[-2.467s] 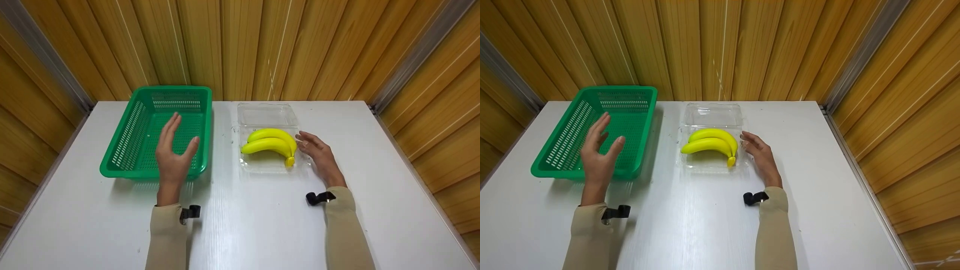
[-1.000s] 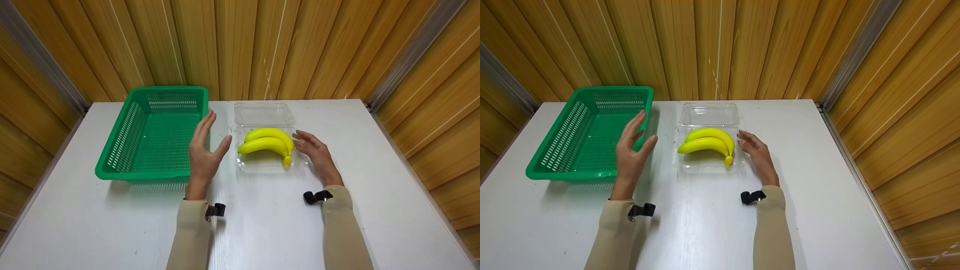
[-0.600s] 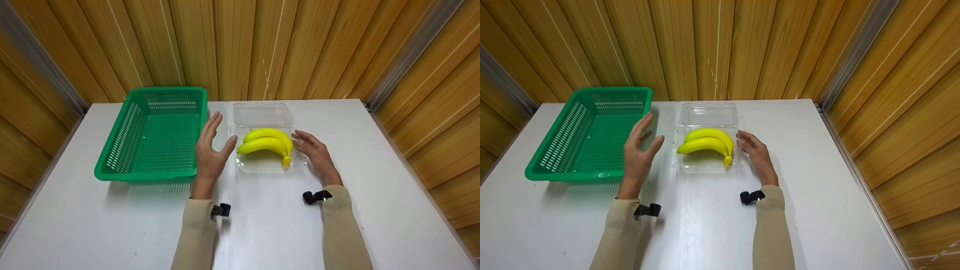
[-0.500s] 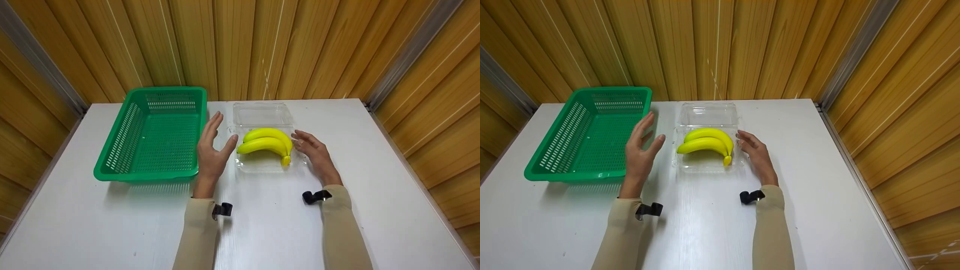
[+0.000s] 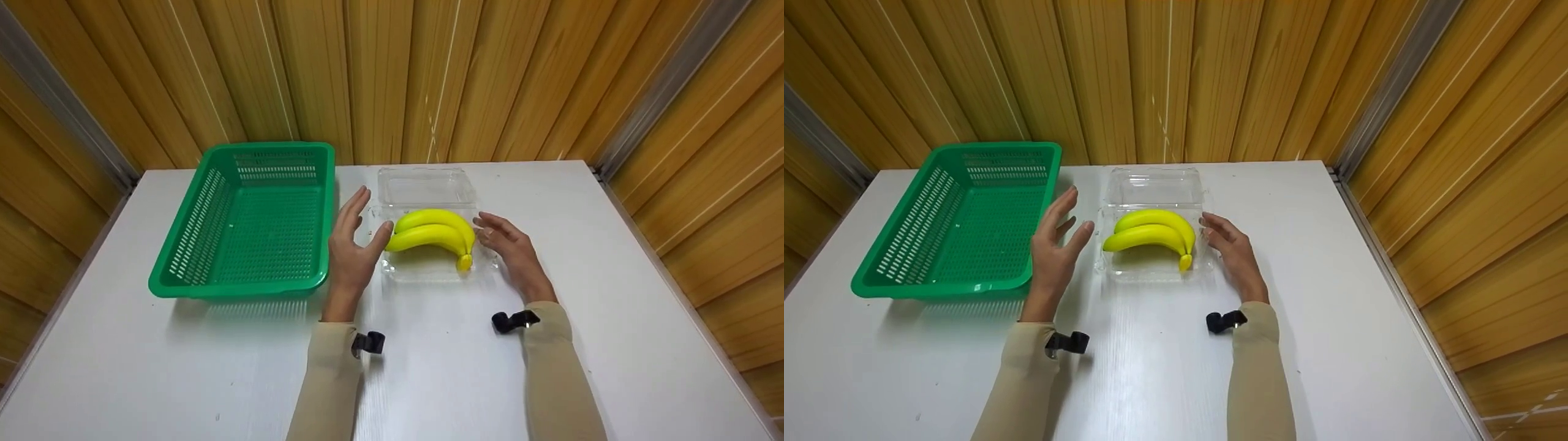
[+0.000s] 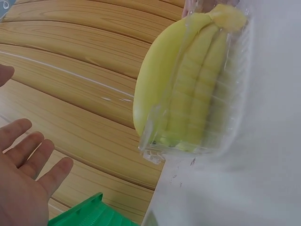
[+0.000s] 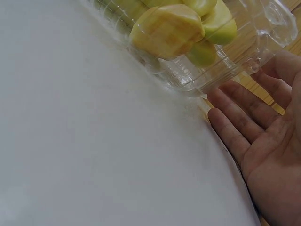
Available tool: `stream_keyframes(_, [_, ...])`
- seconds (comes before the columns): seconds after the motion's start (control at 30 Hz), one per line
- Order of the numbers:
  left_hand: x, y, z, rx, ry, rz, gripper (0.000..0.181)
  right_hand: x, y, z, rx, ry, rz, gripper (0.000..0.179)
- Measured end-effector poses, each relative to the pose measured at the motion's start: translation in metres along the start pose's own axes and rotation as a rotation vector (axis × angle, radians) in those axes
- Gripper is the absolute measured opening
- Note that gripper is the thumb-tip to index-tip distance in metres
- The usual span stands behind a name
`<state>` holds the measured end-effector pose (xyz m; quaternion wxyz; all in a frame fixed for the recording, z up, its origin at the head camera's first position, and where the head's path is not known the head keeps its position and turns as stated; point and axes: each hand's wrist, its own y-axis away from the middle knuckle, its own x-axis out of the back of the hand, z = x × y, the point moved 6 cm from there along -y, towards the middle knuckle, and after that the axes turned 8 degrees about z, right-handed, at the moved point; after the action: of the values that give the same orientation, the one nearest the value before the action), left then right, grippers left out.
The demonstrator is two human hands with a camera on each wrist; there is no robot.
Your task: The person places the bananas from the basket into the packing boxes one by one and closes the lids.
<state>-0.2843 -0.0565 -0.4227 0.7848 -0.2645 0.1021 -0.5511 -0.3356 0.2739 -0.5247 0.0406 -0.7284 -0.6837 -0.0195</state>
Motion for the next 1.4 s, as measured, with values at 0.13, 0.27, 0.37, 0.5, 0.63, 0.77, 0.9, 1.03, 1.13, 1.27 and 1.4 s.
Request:
stream_keyframes(0.13, [-0.006,0.003,-0.013,0.026,0.006,-0.008,0.063,0.000,0.001,-0.001,0.012,-0.029,-0.008,0.058])
stream_keyframes(0.27, [-0.011,0.006,-0.026,0.081,0.032,-0.027,0.061,-0.001,0.001,-0.002,0.001,-0.028,-0.006,0.055])
stream_keyframes(0.37, [-0.014,0.007,-0.034,0.132,0.053,-0.041,0.061,-0.001,0.000,-0.002,-0.015,-0.015,0.003,0.052])
stream_keyframes(0.5, [-0.016,0.007,-0.043,0.176,0.087,-0.050,0.061,-0.001,0.001,-0.003,-0.016,-0.004,0.013,0.050])
stream_keyframes(0.63, [-0.018,0.008,-0.052,0.220,0.108,-0.055,0.059,0.000,0.001,-0.003,-0.011,0.013,0.014,0.052])
stream_keyframes(0.77, [-0.022,0.011,-0.061,0.278,0.115,-0.073,0.056,0.000,0.001,-0.002,-0.006,0.020,0.013,0.053])
stream_keyframes(0.9, [-0.024,0.013,-0.067,0.305,0.129,-0.092,0.055,-0.001,0.001,-0.002,0.001,0.017,0.012,0.053])
stream_keyframes(1.03, [-0.026,0.013,-0.072,0.297,0.158,-0.100,0.054,-0.001,0.001,-0.001,-0.010,0.015,0.018,0.050])
stream_keyframes(1.13, [-0.027,0.012,-0.074,0.293,0.179,-0.105,0.054,-0.001,-0.001,-0.001,-0.010,-0.002,0.016,0.051])
stream_keyframes(1.27, [-0.030,0.012,-0.078,0.307,0.184,-0.114,0.052,-0.001,-0.001,0.000,-0.010,-0.025,0.014,0.054])
stream_keyframes(1.4, [-0.032,0.012,-0.081,0.321,0.182,-0.122,0.050,-0.001,-0.001,0.000,-0.018,-0.022,0.022,0.053])
